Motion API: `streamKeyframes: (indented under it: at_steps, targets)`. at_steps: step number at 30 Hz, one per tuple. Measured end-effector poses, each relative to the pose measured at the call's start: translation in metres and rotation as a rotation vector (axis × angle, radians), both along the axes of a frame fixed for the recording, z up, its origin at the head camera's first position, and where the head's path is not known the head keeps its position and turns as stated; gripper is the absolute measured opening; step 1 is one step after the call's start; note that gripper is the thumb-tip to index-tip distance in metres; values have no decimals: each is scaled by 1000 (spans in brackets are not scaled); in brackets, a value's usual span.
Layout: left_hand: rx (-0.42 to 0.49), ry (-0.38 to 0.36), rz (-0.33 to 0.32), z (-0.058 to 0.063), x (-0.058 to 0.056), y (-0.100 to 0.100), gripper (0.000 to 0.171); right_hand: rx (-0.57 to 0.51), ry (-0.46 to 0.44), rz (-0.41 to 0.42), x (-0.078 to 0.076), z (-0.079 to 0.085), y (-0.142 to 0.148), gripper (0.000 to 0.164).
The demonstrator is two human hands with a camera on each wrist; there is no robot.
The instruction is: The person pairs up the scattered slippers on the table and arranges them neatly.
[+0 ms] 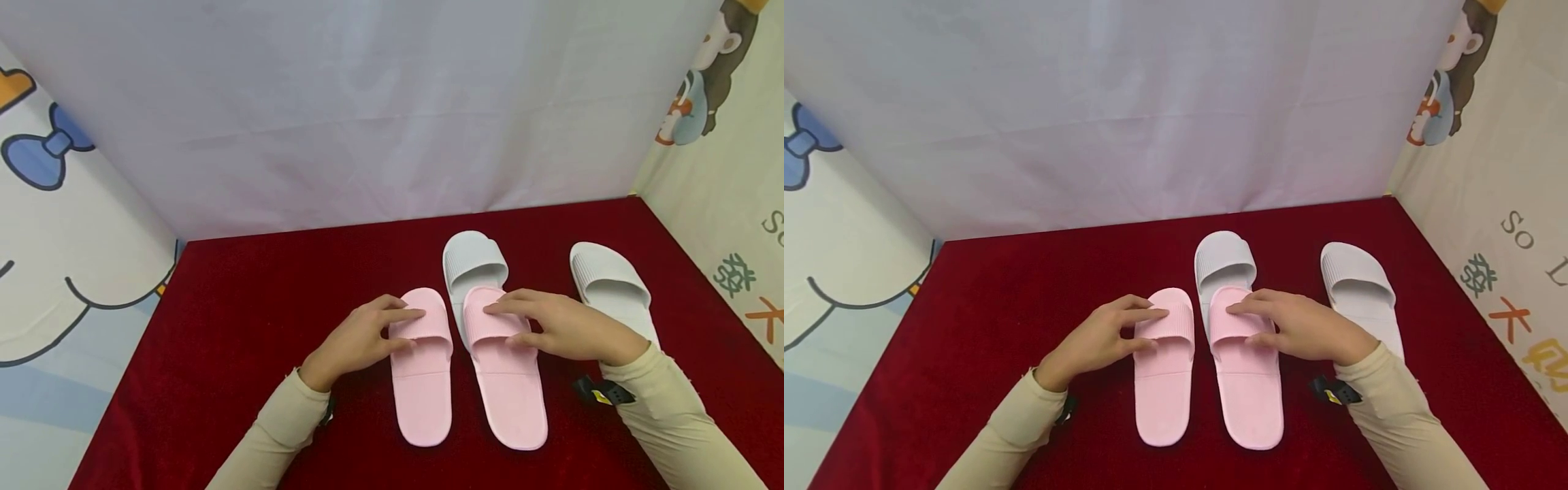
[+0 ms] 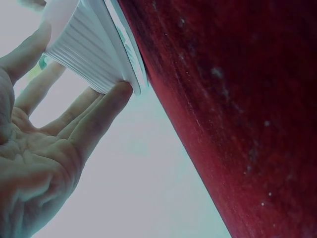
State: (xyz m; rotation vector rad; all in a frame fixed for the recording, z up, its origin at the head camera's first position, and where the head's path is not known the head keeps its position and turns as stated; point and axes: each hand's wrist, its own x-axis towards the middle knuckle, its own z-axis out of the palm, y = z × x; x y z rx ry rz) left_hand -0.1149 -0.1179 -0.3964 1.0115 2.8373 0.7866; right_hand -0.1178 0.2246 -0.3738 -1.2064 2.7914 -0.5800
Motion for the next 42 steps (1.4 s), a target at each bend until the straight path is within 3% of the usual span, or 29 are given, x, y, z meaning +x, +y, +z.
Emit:
streamKeyframes:
  at_steps: [12,23,32,42]
  targets:
    - [-6,5,-19,-5,9,5,45,26,-1,23,9,-7,-7,46]
    - [-46,5,-75,-4,5,6,43,25,29,11,10,-14,-18,45]
    - [-41,45,-38,-4,7,-7,44,30,98,-40,11,-16,-35,44]
    - [-46,121,15,-7,10,-26,45,19,132,-36,6,-16,-57,43]
